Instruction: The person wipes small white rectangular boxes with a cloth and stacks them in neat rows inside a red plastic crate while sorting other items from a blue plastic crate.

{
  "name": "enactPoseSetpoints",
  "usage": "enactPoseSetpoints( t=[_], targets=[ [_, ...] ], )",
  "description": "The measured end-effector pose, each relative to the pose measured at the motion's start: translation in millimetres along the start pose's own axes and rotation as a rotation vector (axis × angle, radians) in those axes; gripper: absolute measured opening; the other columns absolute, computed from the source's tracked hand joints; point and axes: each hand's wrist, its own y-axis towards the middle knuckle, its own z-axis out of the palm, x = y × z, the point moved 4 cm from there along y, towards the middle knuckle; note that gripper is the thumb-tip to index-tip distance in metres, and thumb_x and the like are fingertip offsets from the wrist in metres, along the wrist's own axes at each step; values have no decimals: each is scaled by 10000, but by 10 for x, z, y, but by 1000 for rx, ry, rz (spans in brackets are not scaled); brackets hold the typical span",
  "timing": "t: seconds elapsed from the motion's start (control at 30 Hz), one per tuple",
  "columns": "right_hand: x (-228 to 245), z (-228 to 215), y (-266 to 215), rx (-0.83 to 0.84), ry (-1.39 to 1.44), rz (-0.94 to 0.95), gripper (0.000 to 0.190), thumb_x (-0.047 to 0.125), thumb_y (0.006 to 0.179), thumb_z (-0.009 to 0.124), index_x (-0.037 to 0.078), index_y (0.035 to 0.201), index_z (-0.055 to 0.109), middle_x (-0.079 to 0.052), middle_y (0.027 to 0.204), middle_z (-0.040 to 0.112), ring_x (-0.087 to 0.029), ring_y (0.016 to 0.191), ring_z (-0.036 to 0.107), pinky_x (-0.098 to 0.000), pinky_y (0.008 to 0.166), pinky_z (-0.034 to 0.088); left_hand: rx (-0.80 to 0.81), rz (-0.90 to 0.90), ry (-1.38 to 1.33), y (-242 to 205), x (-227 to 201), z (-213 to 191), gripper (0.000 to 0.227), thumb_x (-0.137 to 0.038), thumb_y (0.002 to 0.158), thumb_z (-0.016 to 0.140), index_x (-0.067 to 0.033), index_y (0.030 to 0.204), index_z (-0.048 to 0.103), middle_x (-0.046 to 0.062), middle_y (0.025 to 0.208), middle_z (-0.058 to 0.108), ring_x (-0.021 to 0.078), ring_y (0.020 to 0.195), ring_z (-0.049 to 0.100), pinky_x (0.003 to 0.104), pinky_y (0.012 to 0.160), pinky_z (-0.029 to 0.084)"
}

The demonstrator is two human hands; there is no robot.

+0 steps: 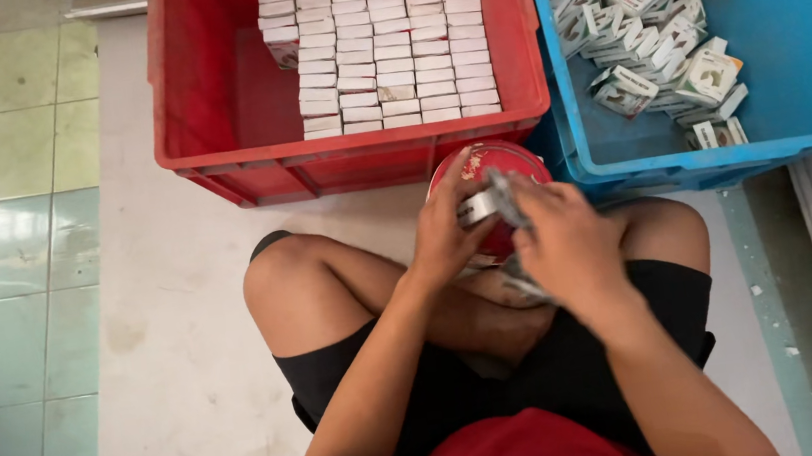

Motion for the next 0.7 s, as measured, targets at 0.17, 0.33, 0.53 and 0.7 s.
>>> enactPoseSetpoints(
  t=[0.17,0.33,0.53,0.7],
  targets=[
    [422,107,-54,8,-214,3,751,314,939,723,227,1678,616,46,1713,641,-345,1498,582,-566,883,717,-18,23,63,-84,99,15,1154,20,814,955,-94,1810,383,138,1237,836,393,1158,794,511,1039,632],
    [655,118,-150,37,-185,-34,770,307,923,704,252,1681,578,125,1797,526,-332,1564,501,-572,902,719,-36,-15,18,-70,-28,-129,960,-47,931,862,-152,1793,453,183,1378,800,441,1230,772,549,1059,582],
    [-14,400,-72,6,-294,26,734,355,934,714,285,1658,618,148,1740,600,-272,1518,560,-535,936,709,-100,16,41,-131,98,38,1085,-90,814,997,-133,1770,484,67,1185,873,320,1144,825,452,1066,626],
    [-1023,962,-159,291,-271,198,699,441,948,675,401,1644,630,149,1574,741,-271,1590,560,-692,959,672,-109,37,50,-77,-120,22,952,-233,882,1017,-121,1705,552,5,1153,899,255,1121,834,403,1051,626]
  ],
)
